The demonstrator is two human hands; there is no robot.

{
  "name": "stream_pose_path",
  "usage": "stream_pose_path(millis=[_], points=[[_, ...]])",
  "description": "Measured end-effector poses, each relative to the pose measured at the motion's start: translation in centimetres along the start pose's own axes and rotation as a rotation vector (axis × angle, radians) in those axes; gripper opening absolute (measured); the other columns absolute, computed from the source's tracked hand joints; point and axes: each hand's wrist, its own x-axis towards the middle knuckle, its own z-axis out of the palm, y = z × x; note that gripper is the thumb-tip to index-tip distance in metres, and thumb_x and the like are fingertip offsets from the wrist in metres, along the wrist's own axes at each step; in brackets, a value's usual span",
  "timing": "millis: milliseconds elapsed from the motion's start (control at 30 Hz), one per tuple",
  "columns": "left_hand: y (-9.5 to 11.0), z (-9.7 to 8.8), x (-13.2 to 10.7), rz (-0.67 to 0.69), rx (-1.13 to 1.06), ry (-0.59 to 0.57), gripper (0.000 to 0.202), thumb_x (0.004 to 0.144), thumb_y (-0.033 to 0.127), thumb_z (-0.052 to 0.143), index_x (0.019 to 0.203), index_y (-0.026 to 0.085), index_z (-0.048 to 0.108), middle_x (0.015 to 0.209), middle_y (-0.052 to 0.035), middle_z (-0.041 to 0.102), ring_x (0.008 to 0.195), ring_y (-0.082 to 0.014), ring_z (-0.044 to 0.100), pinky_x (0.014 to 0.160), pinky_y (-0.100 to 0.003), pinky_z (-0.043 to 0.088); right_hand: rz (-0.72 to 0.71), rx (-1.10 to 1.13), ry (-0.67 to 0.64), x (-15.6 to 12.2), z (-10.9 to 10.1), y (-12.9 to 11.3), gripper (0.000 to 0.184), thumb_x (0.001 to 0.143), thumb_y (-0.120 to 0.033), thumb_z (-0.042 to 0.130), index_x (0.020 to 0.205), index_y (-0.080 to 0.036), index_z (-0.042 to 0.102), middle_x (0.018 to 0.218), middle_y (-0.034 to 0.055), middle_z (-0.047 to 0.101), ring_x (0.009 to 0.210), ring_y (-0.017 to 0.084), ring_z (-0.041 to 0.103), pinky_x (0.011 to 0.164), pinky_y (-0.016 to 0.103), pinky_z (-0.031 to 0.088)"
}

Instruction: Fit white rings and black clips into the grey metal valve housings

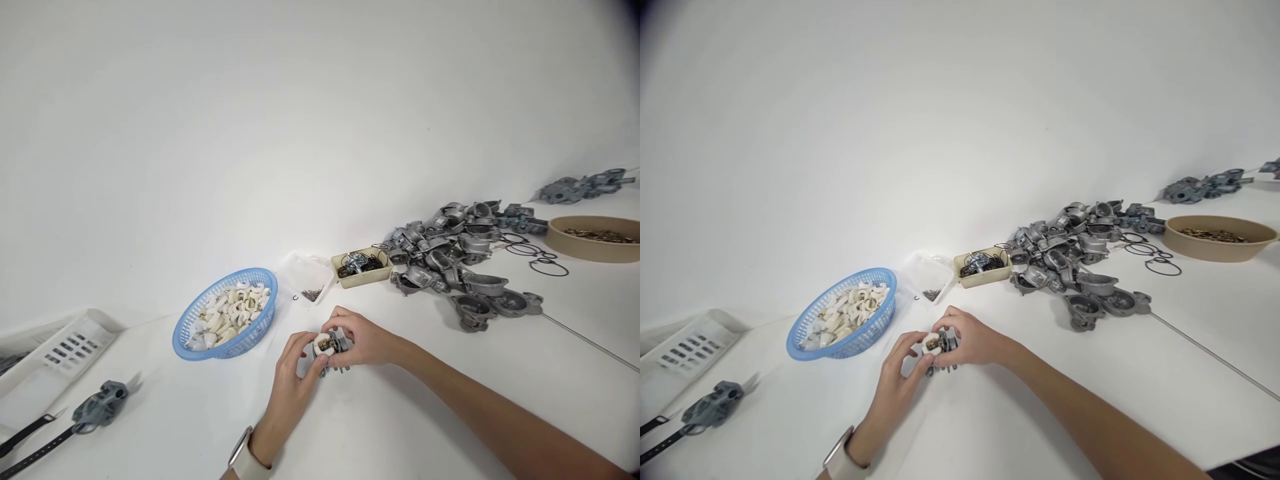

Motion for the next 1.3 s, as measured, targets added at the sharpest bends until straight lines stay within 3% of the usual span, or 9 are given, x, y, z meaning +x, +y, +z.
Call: stream_pose_path(millis=[233,533,900,1300], points=[[0.0,-0.1,0.0,0.003,0.005,-0.004,0.031,0.097,0.042,0.056,0.119,0.022,0.065,0.114,-0.0109,0.065,0.104,-0.0257,0.061,0.079,-0.035,0.051,-0.004,0.037,0.017,0.0,0.3,-0.1,0.039,0.070,-0.045,0.082,0.101,-0.025,0.070,0.098,-0.0008,0.049,0.072,0.011,0.043,0.061,0.024,0.037],[0.3,-0.3,-0.1,0.005,0.053,-0.015,0.039,0.090,0.037,0.063,0.126,0.022,0.060,0.117,-0.0116,0.063,0.109,-0.0275,0.060,0.081,-0.038,0.051,-0.011,0.064,0.049,0.1,0.2,0.0,0.034,0.067,-0.035,0.084,0.096,-0.023,0.071,0.095,-0.0013,0.049,0.066,0.009,0.038,0.054,0.022,0.031],[0.3,-0.2,0.0,0.005,0.058,-0.027,0.039,0.087,0.033,0.064,0.125,0.024,0.061,0.117,-0.0110,0.063,0.108,-0.0279,0.059,0.080,-0.037,0.050,-0.028,0.082,0.110,0.3,0.2,0.4,0.034,0.066,-0.034,0.084,0.096,-0.024,0.072,0.095,-0.0015,0.052,0.062,0.008,0.036,0.055,0.024,0.033],[1.2,-0.6,0.1,-0.024,0.062,-0.085,0.036,0.089,0.026,0.063,0.124,0.024,0.060,0.118,-0.0102,0.064,0.109,-0.0265,0.059,0.081,-0.037,0.051,-0.003,0.034,0.090,0.2,0.2,-0.1,0.033,0.064,-0.032,0.084,0.094,-0.024,0.072,0.094,-0.0008,0.053,0.066,0.010,0.039,0.055,0.023,0.033]])
